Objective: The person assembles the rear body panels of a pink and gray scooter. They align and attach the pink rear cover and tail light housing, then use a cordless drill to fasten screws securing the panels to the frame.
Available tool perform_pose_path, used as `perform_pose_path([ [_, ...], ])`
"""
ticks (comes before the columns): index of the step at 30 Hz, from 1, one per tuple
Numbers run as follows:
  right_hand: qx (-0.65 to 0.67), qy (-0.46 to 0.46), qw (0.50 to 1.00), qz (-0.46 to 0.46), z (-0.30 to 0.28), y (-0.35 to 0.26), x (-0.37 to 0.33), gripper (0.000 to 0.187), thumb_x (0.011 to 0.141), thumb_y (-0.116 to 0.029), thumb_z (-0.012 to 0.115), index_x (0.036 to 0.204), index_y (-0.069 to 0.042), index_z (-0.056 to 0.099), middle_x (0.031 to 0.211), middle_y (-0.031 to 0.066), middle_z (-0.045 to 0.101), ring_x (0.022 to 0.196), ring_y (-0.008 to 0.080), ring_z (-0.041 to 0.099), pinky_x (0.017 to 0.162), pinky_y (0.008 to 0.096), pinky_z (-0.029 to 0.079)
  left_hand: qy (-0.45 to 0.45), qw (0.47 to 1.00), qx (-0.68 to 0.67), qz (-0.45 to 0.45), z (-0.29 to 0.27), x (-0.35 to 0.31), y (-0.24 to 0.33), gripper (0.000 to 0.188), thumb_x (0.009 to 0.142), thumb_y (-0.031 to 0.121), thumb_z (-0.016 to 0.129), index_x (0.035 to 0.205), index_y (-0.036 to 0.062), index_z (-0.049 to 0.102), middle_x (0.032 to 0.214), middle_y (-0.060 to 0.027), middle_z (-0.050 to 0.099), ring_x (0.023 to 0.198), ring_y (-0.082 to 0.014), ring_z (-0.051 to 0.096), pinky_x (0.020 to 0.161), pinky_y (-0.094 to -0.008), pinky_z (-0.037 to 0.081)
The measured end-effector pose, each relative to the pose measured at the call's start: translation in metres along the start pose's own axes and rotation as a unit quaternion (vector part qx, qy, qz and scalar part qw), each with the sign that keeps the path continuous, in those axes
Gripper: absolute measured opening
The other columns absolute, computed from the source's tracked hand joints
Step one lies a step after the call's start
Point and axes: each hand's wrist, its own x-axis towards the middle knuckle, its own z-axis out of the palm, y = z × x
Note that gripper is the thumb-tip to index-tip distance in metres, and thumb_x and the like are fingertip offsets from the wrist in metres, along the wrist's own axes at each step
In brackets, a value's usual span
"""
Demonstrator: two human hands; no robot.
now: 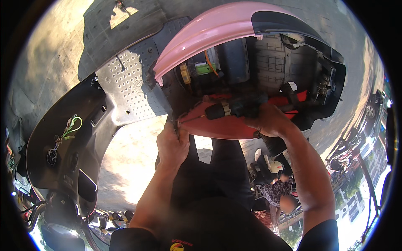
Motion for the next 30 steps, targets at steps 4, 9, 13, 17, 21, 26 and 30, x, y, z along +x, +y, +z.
perform_pose_path([
  [4, 0.045, -0.013, 0.998, 0.036, -0.001, -0.004, 0.001, 0.032, 0.081, -0.033, 0.068, 0.097, -0.006, 0.074, 0.081, 0.0152, 0.073, 0.078, 0.0263, 0.074, 0.075, 0.0397, 0.057, -0.028, 0.999, -0.003, -0.037, -0.002, 0.000, 0.002, 0.012, 0.089, 0.007, 0.055, 0.081, -0.0004, 0.050, 0.060, -0.0151, 0.055, 0.052, -0.0274, 0.054, 0.053, -0.0364, 0.047],
  [9, 0.049, -0.020, 0.998, 0.041, 0.000, -0.002, 0.000, 0.033, 0.081, -0.034, 0.069, 0.095, -0.005, 0.073, 0.079, 0.0166, 0.072, 0.078, 0.0267, 0.074, 0.074, 0.0396, 0.057, -0.063, 0.995, 0.004, -0.077, -0.004, -0.001, 0.001, 0.013, 0.090, 0.010, 0.053, 0.092, -0.0021, 0.056, 0.074, -0.0235, 0.064, 0.069, -0.0435, 0.065, 0.063, -0.0455, 0.052],
  [13, 0.005, 0.018, 1.000, -0.010, 0.005, 0.007, 0.007, 0.033, 0.080, -0.034, 0.069, 0.098, -0.007, 0.073, 0.083, 0.0168, 0.072, 0.083, 0.0315, 0.072, 0.076, 0.0410, 0.056, -0.067, 0.993, 0.015, -0.095, 0.000, -0.003, -0.004, 0.014, 0.090, 0.011, 0.054, 0.085, -0.0028, 0.054, 0.071, -0.0245, 0.063, 0.068, -0.0451, 0.064, 0.062, -0.0487, 0.051],
  [17, 0.068, 0.005, 0.992, -0.105, 0.008, 0.006, 0.010, 0.047, 0.080, -0.028, 0.072, 0.121, -0.007, 0.063, 0.100, 0.0168, 0.071, 0.095, 0.0285, 0.069, 0.085, 0.0385, 0.053, -0.044, 0.996, 0.043, -0.064, 0.003, -0.002, -0.007, 0.022, 0.089, 0.015, 0.058, 0.077, -0.0020, 0.051, 0.068, -0.0261, 0.061, 0.065, -0.0466, 0.062, 0.060, -0.0541, 0.051],
  [21, -0.001, 0.079, 0.994, -0.071, 0.006, -0.003, -0.004, 0.045, 0.079, -0.036, 0.072, 0.118, -0.015, 0.069, 0.105, 0.0172, 0.072, 0.102, 0.0356, 0.068, 0.088, 0.0428, 0.053, -0.039, 0.995, 0.058, -0.066, 0.001, -0.002, -0.005, 0.025, 0.091, 0.019, 0.058, 0.078, -0.0020, 0.052, 0.069, -0.0257, 0.062, 0.065, -0.0464, 0.062, 0.061, -0.0548, 0.052],
  [26, -0.024, 0.081, 0.990, -0.110, 0.001, -0.015, -0.018, 0.046, 0.076, -0.034, 0.077, 0.115, -0.012, 0.069, 0.107, 0.0175, 0.072, 0.104, 0.0373, 0.067, 0.089, 0.0440, 0.053, -0.069, 0.991, 0.078, -0.084, -0.004, -0.001, 0.001, 0.026, 0.091, 0.022, 0.059, 0.080, -0.0017, 0.054, 0.069, -0.0241, 0.064, 0.066, -0.0434, 0.066, 0.062, -0.0523, 0.055],
  [30, -0.029, 0.078, 0.986, -0.144, 0.000, -0.013, -0.016, 0.042, 0.073, -0.028, 0.078, 0.109, -0.008, 0.070, 0.103, 0.0183, 0.072, 0.097, 0.0388, 0.068, 0.083, 0.0443, 0.054, -0.076, 0.991, 0.075, -0.084, -0.009, 0.001, 0.003, 0.027, 0.091, 0.024, 0.059, 0.083, -0.0013, 0.054, 0.069, -0.0236, 0.065, 0.064, -0.0432, 0.067, 0.062, -0.0523, 0.057],
])
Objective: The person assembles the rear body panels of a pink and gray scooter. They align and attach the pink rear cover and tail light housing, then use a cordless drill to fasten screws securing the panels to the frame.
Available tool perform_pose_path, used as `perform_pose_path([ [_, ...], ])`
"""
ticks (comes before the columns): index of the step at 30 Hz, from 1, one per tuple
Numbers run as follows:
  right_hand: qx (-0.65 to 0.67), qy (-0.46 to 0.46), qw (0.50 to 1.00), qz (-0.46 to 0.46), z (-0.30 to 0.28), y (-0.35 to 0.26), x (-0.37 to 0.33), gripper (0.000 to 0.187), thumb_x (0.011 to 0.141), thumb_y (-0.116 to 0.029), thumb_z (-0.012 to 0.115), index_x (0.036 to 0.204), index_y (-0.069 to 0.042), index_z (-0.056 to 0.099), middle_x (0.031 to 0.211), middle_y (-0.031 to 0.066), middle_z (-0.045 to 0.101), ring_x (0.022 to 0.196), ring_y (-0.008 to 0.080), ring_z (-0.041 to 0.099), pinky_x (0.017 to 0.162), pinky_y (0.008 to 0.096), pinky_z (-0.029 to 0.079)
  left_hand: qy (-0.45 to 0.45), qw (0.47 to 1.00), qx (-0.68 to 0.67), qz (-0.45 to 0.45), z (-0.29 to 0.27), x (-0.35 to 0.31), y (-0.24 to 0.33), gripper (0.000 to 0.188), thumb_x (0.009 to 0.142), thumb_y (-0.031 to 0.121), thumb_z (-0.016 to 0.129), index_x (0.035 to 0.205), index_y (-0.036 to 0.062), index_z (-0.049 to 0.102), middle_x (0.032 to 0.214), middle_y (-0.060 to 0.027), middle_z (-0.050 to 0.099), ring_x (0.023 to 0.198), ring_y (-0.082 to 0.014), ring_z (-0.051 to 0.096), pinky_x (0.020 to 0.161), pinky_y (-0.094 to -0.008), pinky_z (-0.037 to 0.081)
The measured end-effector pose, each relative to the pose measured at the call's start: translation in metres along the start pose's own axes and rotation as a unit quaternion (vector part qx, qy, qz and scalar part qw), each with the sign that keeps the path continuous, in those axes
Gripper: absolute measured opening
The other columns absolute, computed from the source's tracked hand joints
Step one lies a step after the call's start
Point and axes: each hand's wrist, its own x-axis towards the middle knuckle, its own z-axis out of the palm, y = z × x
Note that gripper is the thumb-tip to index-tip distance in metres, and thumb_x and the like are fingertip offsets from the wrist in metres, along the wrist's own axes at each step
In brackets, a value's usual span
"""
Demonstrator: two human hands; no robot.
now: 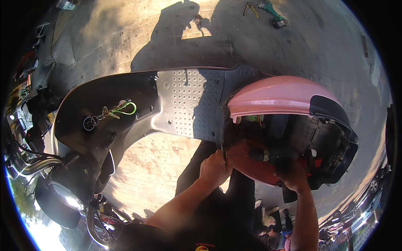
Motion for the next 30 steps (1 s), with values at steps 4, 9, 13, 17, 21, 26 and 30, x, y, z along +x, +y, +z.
perform_pose_path([
  [4, 0.044, 0.058, 0.997, -0.019, 0.003, 0.010, -0.002, 0.038, 0.071, -0.025, 0.079, 0.100, -0.003, 0.069, 0.094, 0.0188, 0.071, 0.089, 0.0382, 0.068, 0.079, 0.0413, 0.054, -0.034, 0.999, -0.019, -0.002, -0.008, 0.002, -0.002, 0.030, 0.092, 0.028, 0.060, 0.086, -0.0013, 0.055, 0.074, -0.0239, 0.066, 0.069, -0.0434, 0.068, 0.066, -0.0520, 0.056],
  [9, 0.058, -0.001, 0.998, -0.003, 0.004, 0.014, 0.002, 0.037, 0.069, -0.021, 0.081, 0.097, -0.001, 0.067, 0.089, 0.0151, 0.071, 0.081, 0.0304, 0.068, 0.077, 0.0382, 0.053, -0.067, 0.996, -0.054, 0.004, -0.013, 0.005, -0.006, 0.037, 0.094, 0.034, 0.063, 0.091, -0.0011, 0.055, 0.075, -0.0233, 0.067, 0.071, -0.0435, 0.067, 0.066, -0.0511, 0.055],
  [13, 0.173, 0.050, 0.983, 0.043, 0.007, 0.008, -0.001, 0.033, 0.070, -0.018, 0.080, 0.097, -0.003, 0.068, 0.089, 0.0106, 0.071, 0.082, 0.0224, 0.066, 0.076, 0.0366, 0.053, -0.088, 0.994, -0.072, -0.004, -0.015, 0.008, -0.008, 0.039, 0.094, 0.037, 0.062, 0.097, -0.0010, 0.056, 0.077, -0.0227, 0.068, 0.073, -0.0430, 0.068, 0.070, -0.0512, 0.055],
  [17, 0.091, 0.050, 0.994, 0.022, 0.002, 0.010, -0.001, 0.028, 0.073, -0.018, 0.078, 0.095, -0.003, 0.068, 0.090, 0.0098, 0.069, 0.084, 0.0244, 0.065, 0.080, 0.0367, 0.053, -0.123, 0.990, -0.064, -0.007, -0.021, 0.010, -0.009, 0.040, 0.094, 0.038, 0.062, 0.101, -0.0007, 0.056, 0.079, -0.0217, 0.069, 0.076, -0.0423, 0.069, 0.072, -0.0508, 0.055],
  [21, -0.073, 0.038, 0.996, -0.028, -0.016, 0.023, 0.002, 0.018, 0.079, -0.017, 0.072, 0.092, -0.005, 0.069, 0.091, 0.0113, 0.068, 0.086, 0.0291, 0.065, 0.080, 0.0387, 0.052, -0.152, 0.982, -0.109, 0.011, -0.028, 0.014, -0.021, 0.034, 0.092, 0.035, 0.064, 0.097, 0.0016, 0.059, 0.079, -0.0194, 0.069, 0.074, -0.0406, 0.069, 0.069, -0.0484, 0.054],
  [26, -0.009, 0.033, 0.999, 0.000, -0.026, 0.027, -0.009, 0.014, 0.082, -0.017, 0.070, 0.091, -0.006, 0.069, 0.091, 0.0124, 0.068, 0.085, 0.0299, 0.064, 0.077, 0.0402, 0.050, 0.088, 0.967, -0.228, -0.066, -0.047, 0.078, -0.104, 0.027, 0.085, 0.025, 0.075, 0.082, 0.0006, 0.063, 0.070, -0.0142, 0.069, 0.065, -0.0293, 0.069, 0.062, -0.0377, 0.053],
  [30, 0.103, 0.046, 0.989, 0.100, -0.019, 0.020, -0.018, 0.016, 0.082, -0.015, 0.072, 0.092, -0.004, 0.067, 0.089, 0.0110, 0.067, 0.084, 0.0267, 0.063, 0.077, 0.0383, 0.050, 0.275, 0.930, -0.152, -0.191, -0.085, 0.206, -0.208, 0.029, 0.087, 0.028, 0.066, 0.097, 0.0011, 0.068, 0.088, -0.0208, 0.072, 0.087, -0.0379, 0.070, 0.083, -0.0446, 0.054],
])
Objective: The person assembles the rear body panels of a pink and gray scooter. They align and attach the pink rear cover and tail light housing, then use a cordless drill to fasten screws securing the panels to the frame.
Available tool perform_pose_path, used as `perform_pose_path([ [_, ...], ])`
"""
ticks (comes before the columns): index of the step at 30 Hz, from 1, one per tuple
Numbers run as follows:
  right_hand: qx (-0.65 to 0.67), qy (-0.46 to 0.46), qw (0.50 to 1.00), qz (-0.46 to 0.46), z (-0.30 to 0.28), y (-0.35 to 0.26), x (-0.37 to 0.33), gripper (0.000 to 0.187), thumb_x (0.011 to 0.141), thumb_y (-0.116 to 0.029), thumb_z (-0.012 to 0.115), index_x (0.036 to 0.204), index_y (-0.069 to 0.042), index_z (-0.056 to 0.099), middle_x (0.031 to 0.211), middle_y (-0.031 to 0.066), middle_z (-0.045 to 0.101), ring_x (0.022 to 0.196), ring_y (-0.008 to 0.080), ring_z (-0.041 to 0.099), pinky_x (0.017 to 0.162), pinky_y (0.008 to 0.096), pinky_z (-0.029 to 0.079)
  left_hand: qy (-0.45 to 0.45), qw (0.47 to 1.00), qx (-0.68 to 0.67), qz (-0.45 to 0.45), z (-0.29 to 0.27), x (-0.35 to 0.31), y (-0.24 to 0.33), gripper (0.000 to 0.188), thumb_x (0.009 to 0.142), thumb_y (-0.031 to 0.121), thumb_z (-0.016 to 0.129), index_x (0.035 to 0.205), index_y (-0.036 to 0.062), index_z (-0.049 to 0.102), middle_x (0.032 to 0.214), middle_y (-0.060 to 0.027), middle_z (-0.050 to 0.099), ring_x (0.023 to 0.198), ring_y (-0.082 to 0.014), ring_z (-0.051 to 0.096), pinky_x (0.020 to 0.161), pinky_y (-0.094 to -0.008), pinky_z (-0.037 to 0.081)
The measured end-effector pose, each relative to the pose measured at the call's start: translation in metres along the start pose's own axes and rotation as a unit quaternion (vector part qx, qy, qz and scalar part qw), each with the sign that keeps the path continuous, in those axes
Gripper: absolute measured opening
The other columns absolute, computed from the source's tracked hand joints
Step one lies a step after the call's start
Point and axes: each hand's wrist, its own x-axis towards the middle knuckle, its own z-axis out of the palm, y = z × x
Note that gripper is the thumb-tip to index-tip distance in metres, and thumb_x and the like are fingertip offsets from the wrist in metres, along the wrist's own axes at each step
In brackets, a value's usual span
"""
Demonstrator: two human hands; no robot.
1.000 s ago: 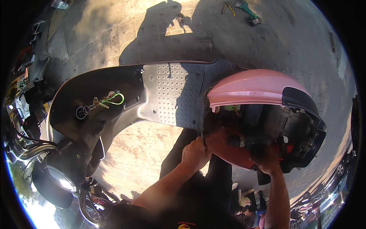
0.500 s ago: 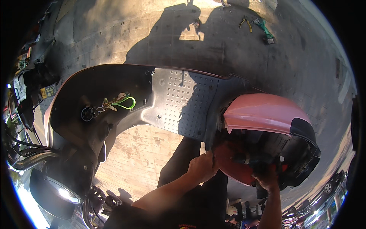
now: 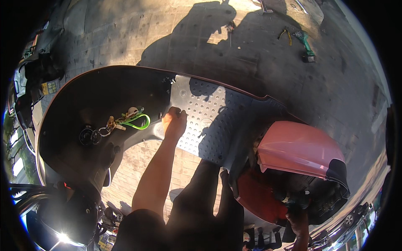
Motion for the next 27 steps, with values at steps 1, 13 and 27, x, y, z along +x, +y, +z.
perform_pose_path([
  [1, 0.002, -0.009, 0.999, -0.043, 0.001, 0.001, -0.002, 0.020, 0.081, -0.018, 0.073, 0.093, -0.004, 0.066, 0.088, 0.0114, 0.066, 0.083, 0.0296, 0.063, 0.079, 0.0395, 0.050, 0.024, 0.998, 0.053, 0.000, 0.003, 0.039, -0.007, 0.029, 0.086, 0.028, 0.066, 0.099, 0.0016, 0.069, 0.093, -0.0213, 0.072, 0.090, -0.0394, 0.070, 0.086, -0.0444, 0.054],
  [13, -0.237, -0.119, 0.957, -0.118, -0.012, 0.059, -0.001, 0.024, 0.097, -0.023, 0.060, 0.116, -0.007, 0.065, 0.121, 0.0171, 0.065, 0.116, 0.0359, 0.059, 0.104, 0.0472, 0.045, 0.113, 0.980, 0.162, -0.037, 0.022, 0.189, -0.029, 0.031, 0.085, 0.028, 0.070, 0.094, -0.0024, 0.073, 0.098, -0.0253, 0.072, 0.100, -0.0400, 0.070, 0.090, -0.0452, 0.055],
  [27, -0.189, -0.005, 0.980, -0.059, -0.001, 0.003, 0.009, 0.036, 0.074, -0.020, 0.085, 0.103, -0.006, 0.068, 0.095, 0.0091, 0.071, 0.091, 0.0295, 0.068, 0.086, 0.0386, 0.054, 0.039, 0.953, 0.294, 0.060, 0.022, 0.224, -0.073, 0.033, 0.077, 0.029, 0.070, 0.101, 0.0068, 0.073, 0.100, -0.0188, 0.073, 0.099, -0.0392, 0.069, 0.088, -0.0451, 0.053],
])
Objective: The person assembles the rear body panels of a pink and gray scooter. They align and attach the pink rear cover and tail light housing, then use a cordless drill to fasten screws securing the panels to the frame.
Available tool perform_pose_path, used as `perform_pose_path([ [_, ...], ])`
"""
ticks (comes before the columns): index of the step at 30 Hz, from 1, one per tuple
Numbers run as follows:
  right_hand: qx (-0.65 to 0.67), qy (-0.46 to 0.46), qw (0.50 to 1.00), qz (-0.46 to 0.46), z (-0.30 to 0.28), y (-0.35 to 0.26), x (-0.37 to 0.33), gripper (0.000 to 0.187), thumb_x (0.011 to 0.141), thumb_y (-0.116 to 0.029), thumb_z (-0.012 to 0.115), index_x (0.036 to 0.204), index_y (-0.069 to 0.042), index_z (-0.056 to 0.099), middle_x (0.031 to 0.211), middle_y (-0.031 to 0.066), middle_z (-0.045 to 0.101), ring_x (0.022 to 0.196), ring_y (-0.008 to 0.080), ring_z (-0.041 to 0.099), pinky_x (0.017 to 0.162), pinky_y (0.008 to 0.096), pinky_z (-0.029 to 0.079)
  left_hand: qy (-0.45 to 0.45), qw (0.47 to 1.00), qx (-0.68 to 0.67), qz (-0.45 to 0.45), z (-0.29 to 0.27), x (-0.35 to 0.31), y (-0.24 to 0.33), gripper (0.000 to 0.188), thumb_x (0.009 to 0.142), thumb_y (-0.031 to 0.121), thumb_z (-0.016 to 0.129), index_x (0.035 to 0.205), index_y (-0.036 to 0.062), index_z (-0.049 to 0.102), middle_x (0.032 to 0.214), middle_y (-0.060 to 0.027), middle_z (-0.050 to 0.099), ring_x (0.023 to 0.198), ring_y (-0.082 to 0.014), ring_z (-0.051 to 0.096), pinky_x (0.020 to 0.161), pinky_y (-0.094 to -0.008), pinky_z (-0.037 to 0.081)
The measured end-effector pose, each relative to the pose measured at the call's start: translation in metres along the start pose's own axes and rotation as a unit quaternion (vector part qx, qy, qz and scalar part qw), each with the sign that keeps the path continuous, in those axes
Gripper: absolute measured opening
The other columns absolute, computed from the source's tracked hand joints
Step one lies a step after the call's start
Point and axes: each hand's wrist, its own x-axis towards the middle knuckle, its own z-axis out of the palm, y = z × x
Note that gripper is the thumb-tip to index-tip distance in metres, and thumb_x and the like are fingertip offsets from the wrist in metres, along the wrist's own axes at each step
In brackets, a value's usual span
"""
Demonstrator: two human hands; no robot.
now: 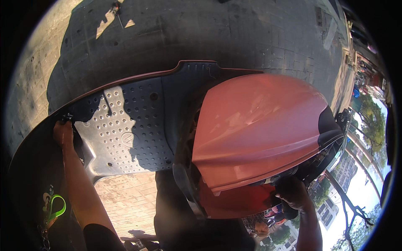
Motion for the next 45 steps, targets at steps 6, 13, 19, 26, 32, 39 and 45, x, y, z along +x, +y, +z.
perform_pose_path([
  [6, 0.138, 0.038, 0.986, 0.088, 0.001, 0.003, -0.006, 0.060, 0.072, -0.015, 0.089, 0.121, -0.001, 0.059, 0.104, 0.0109, 0.073, 0.094, 0.0214, 0.072, 0.086, 0.0351, 0.056, -0.069, 0.948, -0.306, -0.046, 0.001, 0.006, -0.039, 0.020, 0.086, 0.022, 0.069, 0.095, 0.0041, 0.067, 0.084, -0.0102, 0.067, 0.073, -0.0265, 0.062, 0.071, -0.0364, 0.052],
  [13, 0.363, 0.046, 0.924, 0.108, -0.004, 0.011, -0.036, 0.051, 0.078, -0.013, 0.086, 0.120, 0.000, 0.059, 0.101, 0.0051, 0.070, 0.092, 0.0133, 0.064, 0.087, 0.0324, 0.053, -0.347, 0.418, -0.837, 0.055, -0.095, -0.114, -0.014, 0.008, 0.096, 0.005, 0.060, 0.104, 0.0022, 0.059, 0.097, -0.0078, 0.052, 0.080, -0.0147, 0.046, 0.066, -0.0270, 0.043],
  [19, 0.339, 0.089, 0.934, 0.072, 0.002, 0.034, -0.084, 0.061, 0.070, -0.021, 0.092, 0.115, 0.007, 0.060, 0.102, 0.0160, 0.072, 0.093, 0.0183, 0.066, 0.087, 0.0352, 0.053, -0.319, 0.187, -0.918, 0.141, -0.201, -0.259, 0.077, 0.022, 0.082, -0.005, 0.068, 0.097, 0.0017, 0.054, 0.093, -0.0052, 0.043, 0.073, -0.0092, 0.046, 0.061, -0.0228, 0.046],
  [26, 0.314, 0.145, 0.938, -0.002, 0.035, 0.098, -0.184, 0.059, 0.071, -0.026, 0.092, 0.111, 0.007, 0.061, 0.094, 0.0159, 0.070, 0.089, 0.0210, 0.065, 0.083, 0.0370, 0.053, -0.354, 0.007, -0.904, 0.238, -0.308, -0.369, 0.140, 0.025, 0.072, -0.013, 0.062, 0.083, 0.0037, 0.047, 0.085, -0.0069, 0.045, 0.056, -0.0107, 0.045, 0.044, -0.0222, 0.043],
  [32, 0.345, 0.186, 0.920, -0.017, 0.100, 0.178, -0.259, 0.059, 0.073, -0.030, 0.090, 0.110, 0.006, 0.062, 0.092, 0.0150, 0.069, 0.087, 0.0209, 0.063, 0.082, 0.0363, 0.052, -0.376, 0.120, -0.882, 0.258, -0.367, -0.442, 0.135, 0.014, 0.081, -0.005, 0.057, 0.093, -0.0012, 0.051, 0.079, -0.0045, 0.042, 0.053, -0.0111, 0.037, 0.043, -0.0242, 0.030],
  [39, 0.412, 0.189, 0.889, 0.068, 0.178, 0.235, -0.316, 0.052, 0.075, -0.030, 0.087, 0.105, 0.006, 0.065, 0.090, 0.0118, 0.068, 0.085, 0.0197, 0.062, 0.081, 0.0367, 0.051, -0.388, 0.444, -0.807, -0.034, -0.292, -0.542, 0.148, 0.006, 0.089, 0.012, 0.057, 0.089, 0.0060, 0.056, 0.069, 0.0005, 0.049, 0.053, -0.0098, 0.040, 0.045, -0.0233, 0.033],
  [45, 0.501, 0.246, 0.824, 0.094, 0.240, 0.257, -0.332, 0.058, 0.078, -0.032, 0.086, 0.114, 0.007, 0.064, 0.100, 0.0138, 0.071, 0.094, 0.0210, 0.064, 0.087, 0.0362, 0.051, -0.485, 0.605, -0.630, -0.042, -0.205, -0.647, 0.170, 0.021, 0.089, 0.007, 0.049, 0.106, -0.0011, 0.060, 0.085, -0.0089, 0.061, 0.071, -0.0204, 0.058, 0.062, -0.0321, 0.053],
])
